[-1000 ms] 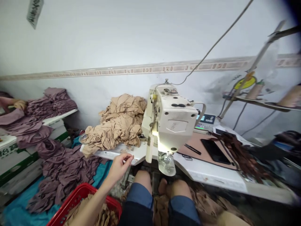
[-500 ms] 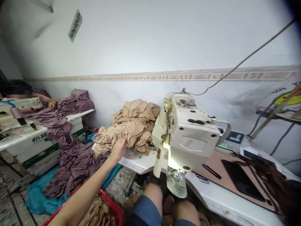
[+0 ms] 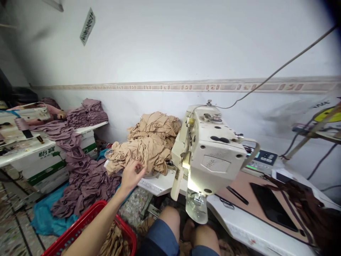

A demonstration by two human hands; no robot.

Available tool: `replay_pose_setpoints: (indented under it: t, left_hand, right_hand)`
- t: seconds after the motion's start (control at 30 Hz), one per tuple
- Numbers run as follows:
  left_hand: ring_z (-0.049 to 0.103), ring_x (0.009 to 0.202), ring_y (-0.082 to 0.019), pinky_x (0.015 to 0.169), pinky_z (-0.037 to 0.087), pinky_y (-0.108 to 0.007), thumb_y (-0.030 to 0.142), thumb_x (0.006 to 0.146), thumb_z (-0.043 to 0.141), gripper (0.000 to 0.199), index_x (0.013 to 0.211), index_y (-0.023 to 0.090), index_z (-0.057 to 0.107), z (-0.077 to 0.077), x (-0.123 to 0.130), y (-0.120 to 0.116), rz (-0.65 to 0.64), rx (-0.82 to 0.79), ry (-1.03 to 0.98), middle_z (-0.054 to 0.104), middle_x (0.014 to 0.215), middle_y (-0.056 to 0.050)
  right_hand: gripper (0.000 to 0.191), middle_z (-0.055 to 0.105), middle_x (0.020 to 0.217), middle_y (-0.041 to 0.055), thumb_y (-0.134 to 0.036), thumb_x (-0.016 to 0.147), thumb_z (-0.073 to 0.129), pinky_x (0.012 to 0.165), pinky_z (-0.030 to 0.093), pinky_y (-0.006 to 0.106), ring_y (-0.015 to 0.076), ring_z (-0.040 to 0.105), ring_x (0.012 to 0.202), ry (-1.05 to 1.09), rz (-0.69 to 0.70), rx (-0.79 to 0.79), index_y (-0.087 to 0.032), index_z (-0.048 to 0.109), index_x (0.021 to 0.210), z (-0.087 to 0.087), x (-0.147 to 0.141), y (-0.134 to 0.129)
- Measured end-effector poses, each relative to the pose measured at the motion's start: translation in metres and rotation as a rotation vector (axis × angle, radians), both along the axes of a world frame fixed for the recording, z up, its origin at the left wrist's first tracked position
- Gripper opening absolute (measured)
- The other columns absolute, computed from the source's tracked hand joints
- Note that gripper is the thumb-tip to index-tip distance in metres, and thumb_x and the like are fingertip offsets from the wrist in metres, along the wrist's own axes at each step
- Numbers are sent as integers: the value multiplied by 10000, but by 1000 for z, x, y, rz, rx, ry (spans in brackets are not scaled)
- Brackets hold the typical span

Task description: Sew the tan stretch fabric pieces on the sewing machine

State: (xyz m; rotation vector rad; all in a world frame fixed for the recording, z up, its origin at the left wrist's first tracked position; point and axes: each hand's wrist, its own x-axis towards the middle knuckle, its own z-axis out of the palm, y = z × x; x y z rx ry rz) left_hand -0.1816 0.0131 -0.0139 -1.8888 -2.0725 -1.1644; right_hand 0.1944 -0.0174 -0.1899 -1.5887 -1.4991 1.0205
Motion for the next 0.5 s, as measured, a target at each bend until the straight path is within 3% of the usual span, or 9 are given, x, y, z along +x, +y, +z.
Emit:
replay_pose_setpoints:
  t: [0.13,0.3,0.4,0.5]
  left_hand:
    - [633,669,-210,639,408,-280,499,925,708,303,847,206,702,-5,21,3,114,-98,-114,632,674,-1]
    - [642,699,-223,653,390,-277,288,857,715,116,809,213,642,-13,27,25,203,-132,-255,625,665,-4]
    - [633,709,-215,686,441,-281,310,873,679,161,780,217,587,-6,32,31,120,-119,-357,590,648,7]
    - [664,804,-207,750,517,-289,419,939,630,239,847,204,580,6,51,20,-84,-99,-468,657,779,-28]
  right_hand:
    - [339,747,1371,26,-297,848,894,674,627,428,439,662,1253,-58,72,-52,-362,799,1166,0,-13,29]
    - [181,742,1334,43,-298,1019,752,841,639,446,373,672,1251,-89,144,-95,-299,764,1200,3,-2,20]
    - [201,741,1339,48,-313,1018,754,835,642,474,381,677,1235,-67,158,-98,-291,753,1218,9,16,-1]
    - [293,743,1350,49,-304,959,818,776,646,493,407,675,1225,-18,149,-98,-300,750,1244,17,33,-30]
